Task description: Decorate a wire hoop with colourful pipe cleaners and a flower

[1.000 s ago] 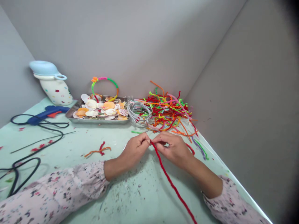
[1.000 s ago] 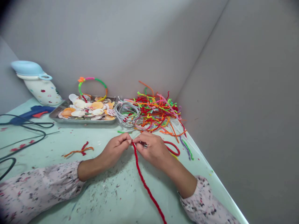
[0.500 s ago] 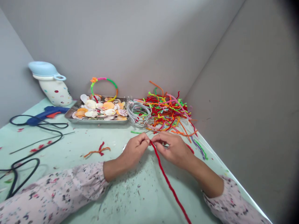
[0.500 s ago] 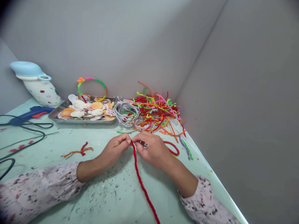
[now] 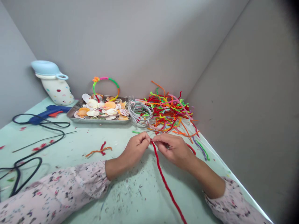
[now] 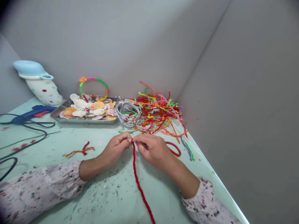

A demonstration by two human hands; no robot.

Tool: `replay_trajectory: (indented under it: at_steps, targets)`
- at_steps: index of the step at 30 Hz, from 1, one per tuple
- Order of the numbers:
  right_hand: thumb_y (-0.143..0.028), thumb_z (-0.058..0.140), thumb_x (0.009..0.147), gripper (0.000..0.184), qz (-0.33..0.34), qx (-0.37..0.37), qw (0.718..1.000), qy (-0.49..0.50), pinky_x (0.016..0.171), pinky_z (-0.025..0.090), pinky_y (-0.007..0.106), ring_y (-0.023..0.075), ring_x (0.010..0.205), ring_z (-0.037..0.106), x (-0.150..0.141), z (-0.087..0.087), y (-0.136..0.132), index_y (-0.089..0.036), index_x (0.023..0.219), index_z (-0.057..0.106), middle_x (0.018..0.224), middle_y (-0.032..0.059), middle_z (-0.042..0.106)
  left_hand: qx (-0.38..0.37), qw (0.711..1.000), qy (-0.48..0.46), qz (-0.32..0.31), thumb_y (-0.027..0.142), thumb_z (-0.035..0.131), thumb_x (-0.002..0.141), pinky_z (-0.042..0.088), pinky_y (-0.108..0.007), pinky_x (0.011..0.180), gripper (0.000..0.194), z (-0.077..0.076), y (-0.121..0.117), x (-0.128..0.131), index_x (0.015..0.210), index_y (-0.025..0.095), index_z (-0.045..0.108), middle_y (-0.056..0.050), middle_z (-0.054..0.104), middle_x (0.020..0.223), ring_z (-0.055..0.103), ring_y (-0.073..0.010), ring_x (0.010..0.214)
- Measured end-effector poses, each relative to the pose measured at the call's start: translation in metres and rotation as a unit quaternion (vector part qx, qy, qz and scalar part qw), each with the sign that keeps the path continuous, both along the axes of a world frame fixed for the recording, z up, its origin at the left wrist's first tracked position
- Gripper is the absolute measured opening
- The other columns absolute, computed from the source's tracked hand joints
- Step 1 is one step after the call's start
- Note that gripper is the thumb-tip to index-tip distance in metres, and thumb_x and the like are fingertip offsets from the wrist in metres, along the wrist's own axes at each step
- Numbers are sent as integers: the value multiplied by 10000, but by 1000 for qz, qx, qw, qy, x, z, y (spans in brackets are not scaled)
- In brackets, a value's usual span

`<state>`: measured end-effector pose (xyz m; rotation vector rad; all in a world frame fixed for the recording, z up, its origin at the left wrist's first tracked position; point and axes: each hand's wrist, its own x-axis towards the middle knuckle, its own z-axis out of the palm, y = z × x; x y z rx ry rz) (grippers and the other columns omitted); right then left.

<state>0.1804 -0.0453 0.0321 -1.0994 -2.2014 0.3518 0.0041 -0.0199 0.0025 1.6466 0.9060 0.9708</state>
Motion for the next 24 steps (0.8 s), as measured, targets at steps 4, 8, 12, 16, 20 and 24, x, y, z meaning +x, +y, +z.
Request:
replay_trajectory:
  at_steps: [4, 8, 12, 16, 20, 24]
  targets:
    - [-65, 491, 812, 270, 5, 12, 1000, -2, 744, 445, 212, 110, 792, 610, 0, 0, 1, -214, 966, 654, 877, 2, 677, 4, 1000, 0, 6, 229, 424, 828, 299, -229, 582, 175, -1, -1, 0, 669, 169, 464, 49, 400, 593, 378, -106, 599]
    - [-66, 510, 799, 242, -2, 25, 1000, -14, 701, 443, 209, 108, 737, 603, 0, -1, 1, -201, 926, 667, 806, 1, 670, 1, 1000, -2, 3, 219, 428, 822, 301, -230, 584, 171, -2, -2, 0, 660, 169, 452, 49, 399, 595, 379, -106, 603]
    - [-59, 516, 785, 239, -4, 30, 999, -18, 699, 445, 204, 106, 731, 607, 1, -3, 1, -193, 905, 673, 793, 4, 671, -7, 1000, -1, 4, 208, 426, 815, 294, -233, 577, 164, -2, 0, 1, 657, 170, 445, 49, 395, 592, 373, -106, 599]
    - [-47, 517, 769, 254, -10, 23, 1000, -17, 718, 451, 200, 108, 758, 625, 0, -3, 1, -197, 898, 675, 828, 4, 690, -8, 1000, -2, 4, 222, 428, 817, 294, -236, 574, 168, -3, 1, 1, 659, 169, 450, 48, 398, 592, 369, -105, 594]
    - [-51, 509, 771, 259, -14, 17, 1000, -21, 720, 454, 205, 112, 762, 633, 0, -2, 0, -201, 896, 678, 843, 6, 699, -10, 1000, -3, 1, 225, 433, 814, 291, -235, 570, 169, -6, 1, 1, 655, 170, 445, 50, 391, 589, 364, -104, 591]
    - [-57, 513, 770, 256, -20, 9, 1000, -18, 716, 450, 203, 109, 750, 628, -1, -1, -1, -204, 895, 681, 837, 1, 698, -6, 1000, -10, 0, 234, 435, 815, 292, -230, 567, 174, -7, 1, 1, 654, 170, 443, 49, 384, 590, 357, -102, 587]
